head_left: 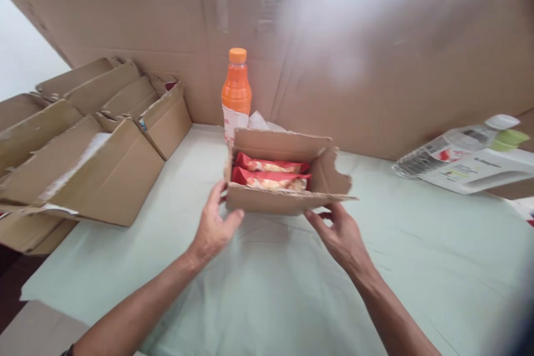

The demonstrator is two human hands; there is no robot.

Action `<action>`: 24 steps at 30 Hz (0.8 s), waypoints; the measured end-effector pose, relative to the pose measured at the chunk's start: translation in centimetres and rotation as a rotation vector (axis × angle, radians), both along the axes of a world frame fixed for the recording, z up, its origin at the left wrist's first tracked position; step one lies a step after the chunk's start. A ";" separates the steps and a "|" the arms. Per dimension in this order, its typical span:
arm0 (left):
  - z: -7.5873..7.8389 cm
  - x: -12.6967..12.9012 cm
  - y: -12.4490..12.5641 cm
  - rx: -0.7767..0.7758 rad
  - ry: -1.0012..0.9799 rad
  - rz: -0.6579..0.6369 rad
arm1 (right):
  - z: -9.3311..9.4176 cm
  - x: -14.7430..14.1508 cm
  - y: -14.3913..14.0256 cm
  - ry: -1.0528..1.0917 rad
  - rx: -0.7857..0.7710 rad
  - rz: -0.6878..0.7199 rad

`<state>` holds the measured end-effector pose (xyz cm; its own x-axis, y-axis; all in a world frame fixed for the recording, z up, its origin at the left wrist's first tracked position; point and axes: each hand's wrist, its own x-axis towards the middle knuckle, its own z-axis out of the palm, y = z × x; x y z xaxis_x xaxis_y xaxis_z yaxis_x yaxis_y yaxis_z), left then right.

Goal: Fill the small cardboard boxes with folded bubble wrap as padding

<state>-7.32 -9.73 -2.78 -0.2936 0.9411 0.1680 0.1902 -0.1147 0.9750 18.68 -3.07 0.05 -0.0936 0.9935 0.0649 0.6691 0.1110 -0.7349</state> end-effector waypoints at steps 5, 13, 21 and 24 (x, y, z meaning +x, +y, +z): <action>-0.6 3.3 -7.4 0.030 0.162 -0.095 | -0.8 3.8 -1.4 0.151 -0.017 -0.019; -2.9 -0.7 -15.3 0.104 0.421 0.096 | -3.4 -9.5 1.4 0.482 0.072 0.377; -3.1 -4.2 -7.1 0.011 0.207 0.221 | -9.1 -21.8 4.3 0.279 0.062 0.585; -3.1 -5.5 -3.3 -0.009 0.168 0.211 | -8.9 -23.5 6.1 0.134 0.094 0.587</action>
<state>-12.79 -13.01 -5.90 -0.4517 0.8637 0.2234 0.3686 -0.0473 0.9284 -4.84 3.05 -8.86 -0.6088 0.7679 0.1990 0.3790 0.5020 -0.7774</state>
